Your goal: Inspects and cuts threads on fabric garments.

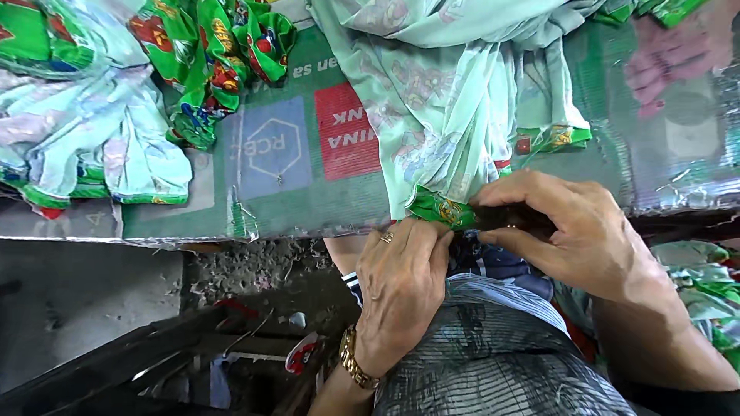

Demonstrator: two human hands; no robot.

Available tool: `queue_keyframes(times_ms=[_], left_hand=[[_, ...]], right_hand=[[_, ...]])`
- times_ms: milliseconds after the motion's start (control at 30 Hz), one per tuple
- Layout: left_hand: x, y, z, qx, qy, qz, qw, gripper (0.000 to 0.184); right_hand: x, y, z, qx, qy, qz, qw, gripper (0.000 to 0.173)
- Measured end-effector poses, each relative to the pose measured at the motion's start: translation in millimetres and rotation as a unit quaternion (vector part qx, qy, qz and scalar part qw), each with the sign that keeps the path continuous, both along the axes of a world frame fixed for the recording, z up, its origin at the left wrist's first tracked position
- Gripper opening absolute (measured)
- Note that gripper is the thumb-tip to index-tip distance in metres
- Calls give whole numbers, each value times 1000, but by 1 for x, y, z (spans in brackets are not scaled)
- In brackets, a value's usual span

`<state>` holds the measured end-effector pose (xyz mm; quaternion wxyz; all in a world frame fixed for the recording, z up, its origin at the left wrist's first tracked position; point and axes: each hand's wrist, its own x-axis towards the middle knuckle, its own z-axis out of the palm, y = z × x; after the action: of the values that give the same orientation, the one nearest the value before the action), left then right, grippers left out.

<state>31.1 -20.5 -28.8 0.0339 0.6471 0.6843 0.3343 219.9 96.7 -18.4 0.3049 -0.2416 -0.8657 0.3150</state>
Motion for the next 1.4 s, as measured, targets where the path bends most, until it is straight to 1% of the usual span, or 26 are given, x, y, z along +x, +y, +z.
queue_keyframes(times_ms=[67,167,233,300,467,533,633,733,900,1000,1133,1400], left_hand=[[0,-1,-2,14,-40,3,999,15],[1,-2,-2,39,-98,-2,994,13],[3,-2,-2,54,-109,-9,993,13],[7,-2,-2,63,-82,-10,995,14],[18,0,-6,96,42,-16,994,13],[22,2,-8,104,61,-25,992,11],[25,3,-8,113,59,-39,991,11],[25,3,-8,105,48,-47,992,12],[24,4,-7,100,23,-42,994,15],[24,4,-6,100,20,-40,994,16],[25,4,-6,107,22,-47,993,14],[27,6,-7,99,52,-50,992,12]], right_hand=[[-1,-1,-2,38,-10,1,999,23],[-4,-6,-3,85,-25,-22,996,21],[-6,-10,-3,100,-29,-35,994,20],[-7,-13,-4,109,-24,-47,993,19],[-4,-21,-7,163,-12,-80,983,18],[-4,-23,-11,187,-20,-100,977,17],[-6,-24,-15,217,-30,-122,968,15],[-4,-25,-17,226,-20,-124,966,15],[1,-27,-24,248,3,-128,960,16],[2,-29,-28,260,-3,-137,956,14],[2,-30,-28,255,-4,-146,956,11],[2,-30,-30,260,-6,-141,955,11]])
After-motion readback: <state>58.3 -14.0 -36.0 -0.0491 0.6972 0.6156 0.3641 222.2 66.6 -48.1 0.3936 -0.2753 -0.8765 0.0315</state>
